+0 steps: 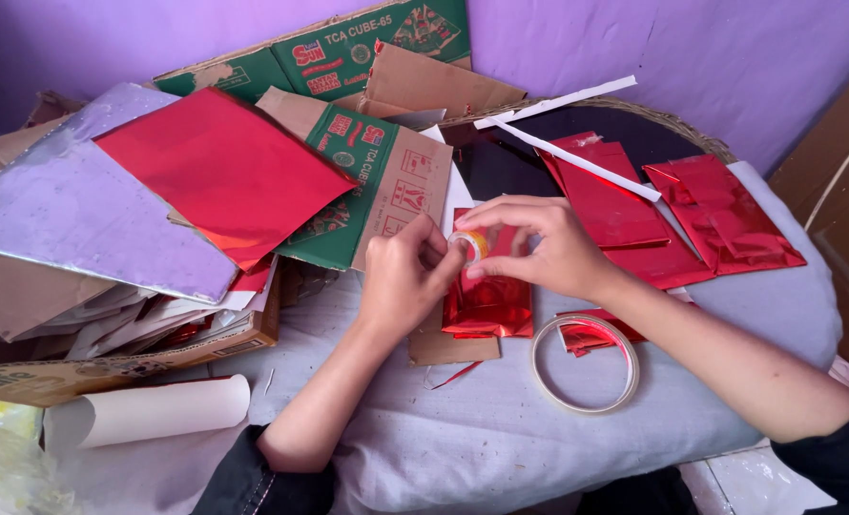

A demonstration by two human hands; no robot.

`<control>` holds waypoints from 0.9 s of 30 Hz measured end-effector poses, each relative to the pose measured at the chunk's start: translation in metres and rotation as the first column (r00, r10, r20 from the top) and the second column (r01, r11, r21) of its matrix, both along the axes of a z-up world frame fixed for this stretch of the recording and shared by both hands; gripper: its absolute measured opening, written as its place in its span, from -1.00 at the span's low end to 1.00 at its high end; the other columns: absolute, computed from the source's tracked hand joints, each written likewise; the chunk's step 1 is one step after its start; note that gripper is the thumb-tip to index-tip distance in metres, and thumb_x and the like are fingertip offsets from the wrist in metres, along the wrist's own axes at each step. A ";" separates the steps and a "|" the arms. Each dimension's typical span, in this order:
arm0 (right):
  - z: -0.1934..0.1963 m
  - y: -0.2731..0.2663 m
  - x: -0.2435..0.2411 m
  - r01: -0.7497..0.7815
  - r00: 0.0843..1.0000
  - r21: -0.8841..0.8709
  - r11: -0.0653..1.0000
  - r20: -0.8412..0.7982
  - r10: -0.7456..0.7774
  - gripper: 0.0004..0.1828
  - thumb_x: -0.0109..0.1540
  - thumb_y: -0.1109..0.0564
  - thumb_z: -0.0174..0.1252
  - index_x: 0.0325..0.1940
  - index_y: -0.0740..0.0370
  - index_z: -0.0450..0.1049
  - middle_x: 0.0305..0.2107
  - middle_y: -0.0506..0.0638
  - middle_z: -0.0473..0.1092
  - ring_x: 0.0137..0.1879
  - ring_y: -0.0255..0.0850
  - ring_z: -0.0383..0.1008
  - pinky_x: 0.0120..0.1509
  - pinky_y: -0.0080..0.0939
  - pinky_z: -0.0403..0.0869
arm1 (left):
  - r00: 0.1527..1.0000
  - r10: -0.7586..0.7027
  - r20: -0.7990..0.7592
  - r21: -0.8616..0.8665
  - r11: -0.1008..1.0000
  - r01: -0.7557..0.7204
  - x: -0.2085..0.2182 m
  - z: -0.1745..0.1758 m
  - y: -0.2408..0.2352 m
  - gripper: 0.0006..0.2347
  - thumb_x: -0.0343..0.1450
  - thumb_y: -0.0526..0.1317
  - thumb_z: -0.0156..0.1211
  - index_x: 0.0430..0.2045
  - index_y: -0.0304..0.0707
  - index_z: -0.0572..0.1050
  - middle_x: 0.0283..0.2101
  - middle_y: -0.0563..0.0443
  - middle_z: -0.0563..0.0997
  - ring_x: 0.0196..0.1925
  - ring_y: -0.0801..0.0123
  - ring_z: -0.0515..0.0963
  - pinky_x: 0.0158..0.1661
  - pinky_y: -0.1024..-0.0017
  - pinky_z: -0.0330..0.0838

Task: Assembling small red metallic pouches for keychains by cutting, taping, and folding paper.

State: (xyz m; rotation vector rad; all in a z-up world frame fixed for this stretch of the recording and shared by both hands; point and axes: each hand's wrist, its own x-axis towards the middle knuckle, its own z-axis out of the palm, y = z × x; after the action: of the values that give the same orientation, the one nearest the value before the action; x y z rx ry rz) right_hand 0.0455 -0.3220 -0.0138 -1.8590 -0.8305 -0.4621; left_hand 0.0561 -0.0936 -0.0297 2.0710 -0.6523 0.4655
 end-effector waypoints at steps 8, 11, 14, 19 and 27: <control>-0.004 -0.007 0.008 0.003 0.997 -0.036 0.999 0.081 -0.001 -0.59 0.09 0.10 0.63 -0.02 0.21 0.74 -0.05 0.09 0.67 -0.27 -0.23 0.64 -0.41 -0.41 0.56 | 0.989 -0.043 0.138 0.017 0.999 0.041 -0.008 0.007 -0.005 -0.91 0.46 -0.17 0.34 -0.33 -0.11 0.57 -0.56 0.12 0.71 -0.46 0.29 0.78 -0.34 0.38 0.62; -0.004 -0.006 0.008 0.014 0.989 -0.030 0.999 0.147 -0.009 -0.65 0.11 0.10 0.62 -0.06 0.20 0.75 -0.08 0.07 0.67 -0.28 -0.25 0.63 -0.40 -0.42 0.55 | 0.988 -0.064 0.143 -0.008 0.998 0.066 -0.009 0.008 -0.006 -0.90 0.49 -0.18 0.32 -0.37 -0.17 0.57 -0.57 0.08 0.71 -0.48 0.27 0.78 -0.38 0.41 0.61; -0.006 -0.005 0.008 0.013 0.987 0.003 1.000 0.161 -0.013 -0.72 0.12 0.12 0.61 -0.12 0.19 0.76 -0.13 0.07 0.69 -0.31 -0.25 0.63 -0.40 -0.41 0.55 | 0.990 -0.062 0.124 -0.020 0.998 0.065 -0.009 0.006 -0.005 -0.87 0.50 -0.17 0.30 -0.38 -0.19 0.58 -0.58 0.08 0.71 -0.51 0.24 0.76 -0.42 0.39 0.61; -0.008 -0.004 0.006 0.013 0.986 0.046 0.999 0.164 -0.021 -0.82 0.15 0.20 0.59 -0.20 0.23 0.74 -0.17 0.12 0.70 -0.33 -0.23 0.63 -0.39 -0.39 0.55 | 0.995 -0.005 0.095 0.006 1.000 0.005 -0.009 0.004 -0.002 -0.83 0.49 -0.09 0.30 -0.39 -0.15 0.57 -0.61 0.11 0.70 -0.57 0.22 0.72 -0.43 0.35 0.58; 0.003 -0.003 0.001 -0.004 0.996 -0.065 0.998 0.092 0.010 -0.50 0.11 0.19 0.61 0.11 0.30 0.67 0.04 0.18 0.64 -0.23 -0.20 0.64 -0.37 -0.39 0.58 | 0.999 0.029 0.034 0.116 0.993 -0.033 -0.006 0.002 -0.003 -0.74 0.48 0.03 0.17 -0.53 -0.08 0.54 -0.67 0.08 0.64 -0.44 -0.08 0.74 -0.29 0.09 0.60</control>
State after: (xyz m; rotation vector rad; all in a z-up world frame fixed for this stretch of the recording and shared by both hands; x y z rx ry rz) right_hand 0.0465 -0.3246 -0.0109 -1.9051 -0.9229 -0.5254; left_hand 0.0503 -0.0966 -0.0280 2.1907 -0.6817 0.4893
